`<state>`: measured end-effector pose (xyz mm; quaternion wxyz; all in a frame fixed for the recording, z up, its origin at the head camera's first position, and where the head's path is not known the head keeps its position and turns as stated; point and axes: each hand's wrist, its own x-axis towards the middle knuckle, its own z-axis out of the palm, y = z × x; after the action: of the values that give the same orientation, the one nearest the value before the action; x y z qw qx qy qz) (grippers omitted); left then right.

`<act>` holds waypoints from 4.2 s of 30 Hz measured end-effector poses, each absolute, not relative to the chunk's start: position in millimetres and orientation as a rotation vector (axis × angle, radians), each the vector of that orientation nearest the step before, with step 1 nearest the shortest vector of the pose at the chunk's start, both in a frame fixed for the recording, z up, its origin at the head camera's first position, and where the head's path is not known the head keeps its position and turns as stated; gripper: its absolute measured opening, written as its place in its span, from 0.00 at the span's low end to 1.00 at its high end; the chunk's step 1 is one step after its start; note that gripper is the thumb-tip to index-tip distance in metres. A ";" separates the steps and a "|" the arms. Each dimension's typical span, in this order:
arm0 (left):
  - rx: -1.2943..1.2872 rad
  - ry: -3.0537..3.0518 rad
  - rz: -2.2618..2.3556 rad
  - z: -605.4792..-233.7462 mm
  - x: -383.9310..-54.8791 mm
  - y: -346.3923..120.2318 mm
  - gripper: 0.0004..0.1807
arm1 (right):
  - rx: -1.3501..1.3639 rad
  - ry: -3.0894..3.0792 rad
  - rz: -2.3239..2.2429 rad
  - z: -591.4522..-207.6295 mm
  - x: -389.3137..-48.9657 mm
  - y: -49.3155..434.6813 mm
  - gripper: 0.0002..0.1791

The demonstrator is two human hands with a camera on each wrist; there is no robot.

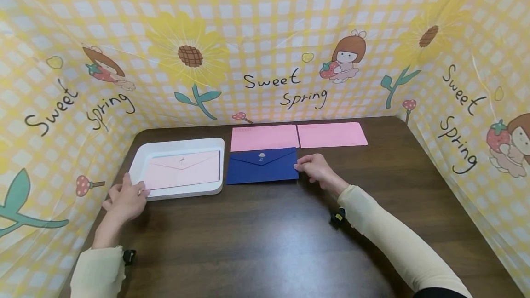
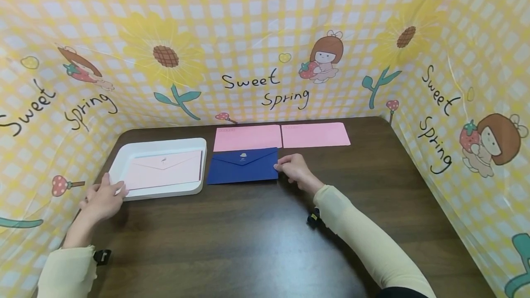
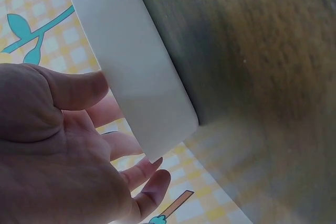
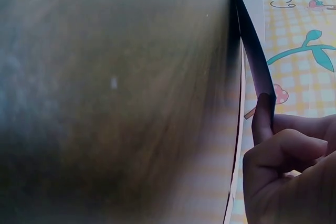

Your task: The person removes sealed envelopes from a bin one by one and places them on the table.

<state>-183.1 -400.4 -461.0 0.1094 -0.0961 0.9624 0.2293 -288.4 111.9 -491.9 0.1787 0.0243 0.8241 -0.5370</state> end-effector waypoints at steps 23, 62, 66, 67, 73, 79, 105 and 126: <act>-0.288 2.815 0.689 -462.4 -183.7 -400.5 0.27 | 0.012 2.481 -1.358 -498.5 -298.4 114.3 0.08; -0.276 2.816 0.667 -462.8 -185.8 -400.8 0.25 | -0.111 2.605 -1.120 -495.4 -313.8 113.2 0.11; -0.278 2.814 0.669 -463.1 -185.6 -400.9 0.25 | -0.122 2.627 -1.066 -494.3 -316.7 111.9 0.12; -0.279 2.815 0.667 -463.3 -185.7 -401.1 0.25 | -0.129 2.630 -1.055 -494.1 -317.7 111.8 0.12; -0.285 2.813 0.655 -462.9 -186.4 -400.9 0.25 | -0.160 2.624 -1.008 -490.7 -320.9 111.7 0.14; -0.292 2.803 0.660 -460.1 -185.4 -399.5 0.26 | -0.158 2.599 -0.991 -487.9 -321.8 111.1 0.13; -0.305 2.798 0.650 -456.7 -187.7 -399.0 0.27 | -0.169 2.613 -0.942 -486.1 -324.4 113.1 0.15; -0.298 2.801 0.656 -460.5 -186.9 -400.9 0.26 | -0.749 2.688 -0.485 -479.4 -271.9 94.2 0.29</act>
<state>-186.9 -400.9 -460.5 0.1245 -0.1022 0.9609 0.2252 -271.9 94.2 -479.4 0.1539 -0.2612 0.9378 -0.1693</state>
